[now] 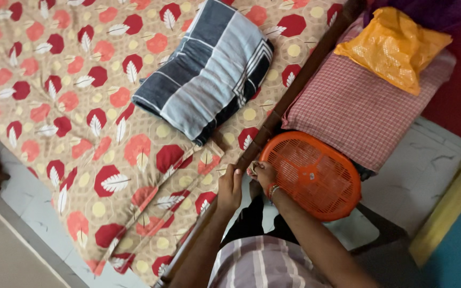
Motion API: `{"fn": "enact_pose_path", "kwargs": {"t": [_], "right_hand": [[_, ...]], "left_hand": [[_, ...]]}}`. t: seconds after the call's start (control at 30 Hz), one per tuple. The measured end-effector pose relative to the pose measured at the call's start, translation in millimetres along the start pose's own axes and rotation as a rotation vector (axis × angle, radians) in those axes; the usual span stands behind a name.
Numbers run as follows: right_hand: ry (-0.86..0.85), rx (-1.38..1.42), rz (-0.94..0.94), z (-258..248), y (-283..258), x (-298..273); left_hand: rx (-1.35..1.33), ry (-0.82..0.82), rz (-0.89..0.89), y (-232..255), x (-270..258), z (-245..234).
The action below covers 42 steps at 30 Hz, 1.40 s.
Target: The person works on the wooden frame of a bed, handling small items including matchsticks and a yellow plastic bag.
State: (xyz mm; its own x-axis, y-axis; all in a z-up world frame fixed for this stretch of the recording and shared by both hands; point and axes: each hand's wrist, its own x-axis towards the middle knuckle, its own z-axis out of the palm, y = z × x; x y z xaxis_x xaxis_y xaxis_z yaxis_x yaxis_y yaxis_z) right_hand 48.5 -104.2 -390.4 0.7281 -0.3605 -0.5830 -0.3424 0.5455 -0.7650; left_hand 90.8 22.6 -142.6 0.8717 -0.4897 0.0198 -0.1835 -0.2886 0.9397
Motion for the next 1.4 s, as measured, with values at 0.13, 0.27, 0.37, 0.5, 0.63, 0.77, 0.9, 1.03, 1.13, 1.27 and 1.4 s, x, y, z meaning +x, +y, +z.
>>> {"fn": "enact_pose_path", "kwargs": {"t": [0.13, 0.27, 0.37, 0.5, 0.63, 0.77, 0.9, 1.03, 1.13, 1.27, 1.4], "right_hand": [[0.148, -0.039, -0.076, 15.9, 26.8, 35.5], [0.263, -0.107, -0.384, 41.4, 46.3, 56.9], [0.233, 0.054, -0.207, 41.7, 54.7, 59.9], [0.249, -0.041, -0.270, 39.0, 53.9, 65.6], [0.354, -0.263, -0.486, 34.5, 38.4, 54.1], [0.579, -0.465, -0.565, 25.8, -4.8, 54.1], [0.650, -0.853, -0.879, 24.3, -26.0, 57.5], [0.448, -0.752, -0.750, 22.0, -13.7, 71.1], [0.539, -0.692, -0.600, 24.8, -2.0, 80.2], [0.580, -0.827, -0.681, 33.8, -1.6, 75.3], [0.425, -0.680, -0.662, 10.1, -5.4, 76.8]], "left_hand": [[0.025, -0.058, -0.031, -21.9, 4.6, -5.3], [0.064, -0.055, -0.099, -34.7, 0.4, -17.1], [0.117, -0.059, -0.191, -40.6, -5.2, -25.3], [0.068, -0.060, -0.083, -44.3, -0.2, -29.4], [0.067, -0.078, -0.141, -41.0, 5.4, -26.4], [0.050, -0.111, -0.157, -37.4, 8.4, -23.1], [-0.002, -0.130, -0.110, -35.4, 9.6, -18.9], [0.004, -0.147, -0.220, -41.6, 9.3, -12.5], [0.018, -0.153, -0.300, -48.4, 8.8, -12.0], [-0.004, -0.146, -0.255, -49.3, 9.8, -14.4], [0.031, -0.122, -0.170, -50.8, 10.6, -18.7]]}}
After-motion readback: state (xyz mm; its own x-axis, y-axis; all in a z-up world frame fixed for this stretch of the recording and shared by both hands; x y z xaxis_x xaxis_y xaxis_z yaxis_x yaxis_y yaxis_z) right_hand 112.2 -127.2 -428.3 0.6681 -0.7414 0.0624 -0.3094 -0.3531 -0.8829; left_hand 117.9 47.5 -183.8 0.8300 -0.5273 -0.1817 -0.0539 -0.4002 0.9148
